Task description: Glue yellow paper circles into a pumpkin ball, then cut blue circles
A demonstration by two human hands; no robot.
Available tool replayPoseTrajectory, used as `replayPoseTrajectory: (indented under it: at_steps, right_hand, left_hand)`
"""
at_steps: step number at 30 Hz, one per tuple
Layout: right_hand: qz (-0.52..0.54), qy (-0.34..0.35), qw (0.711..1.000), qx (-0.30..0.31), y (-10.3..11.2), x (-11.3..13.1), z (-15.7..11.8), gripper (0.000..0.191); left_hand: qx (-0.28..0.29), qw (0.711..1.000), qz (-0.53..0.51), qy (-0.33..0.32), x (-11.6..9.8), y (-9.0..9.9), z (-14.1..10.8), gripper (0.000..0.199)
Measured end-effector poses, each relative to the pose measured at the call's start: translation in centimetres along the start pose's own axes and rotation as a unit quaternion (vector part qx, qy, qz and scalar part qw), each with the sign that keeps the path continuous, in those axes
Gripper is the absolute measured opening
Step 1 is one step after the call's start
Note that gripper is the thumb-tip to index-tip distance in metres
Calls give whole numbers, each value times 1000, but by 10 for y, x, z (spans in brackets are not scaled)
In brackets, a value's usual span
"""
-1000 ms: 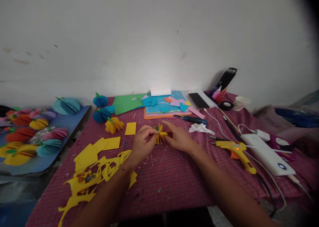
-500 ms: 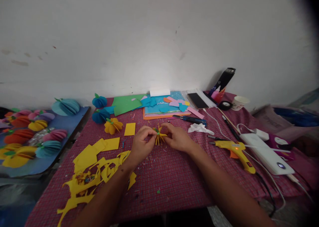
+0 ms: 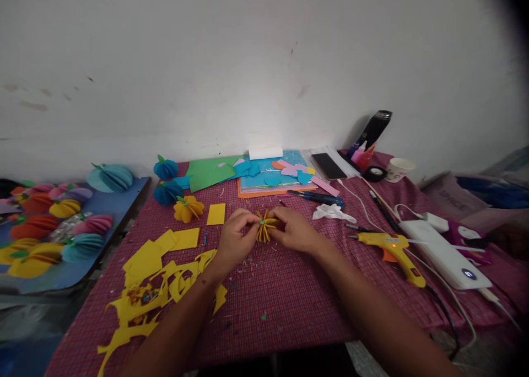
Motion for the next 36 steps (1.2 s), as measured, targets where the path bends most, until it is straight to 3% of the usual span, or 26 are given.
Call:
replayPoseTrajectory:
  at_steps: [6,21,36]
  right_hand:
    - [-50,40,997,36,-10,1,0,13]
    - [-156,57,986,14,-11,1,-4,21]
    - [-165,20,986,26,-12,-5,-3,20]
  left_hand:
    - [0,1000,-3,4,1,2,1,12]
    - [18,1000,-16,1,2,-4,-1,12]
    - [-3,1000,-12,-1,-3,2,1,11]
Point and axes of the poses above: each hand's wrist, its own z-axis towards the middle knuckle, its own y-axis out of the back of the hand, x = y × z, the point moved 8 cm from there along z, towards the middle knuckle, and after that the axes turned 14 degrees about z, right-handed, at the moved point
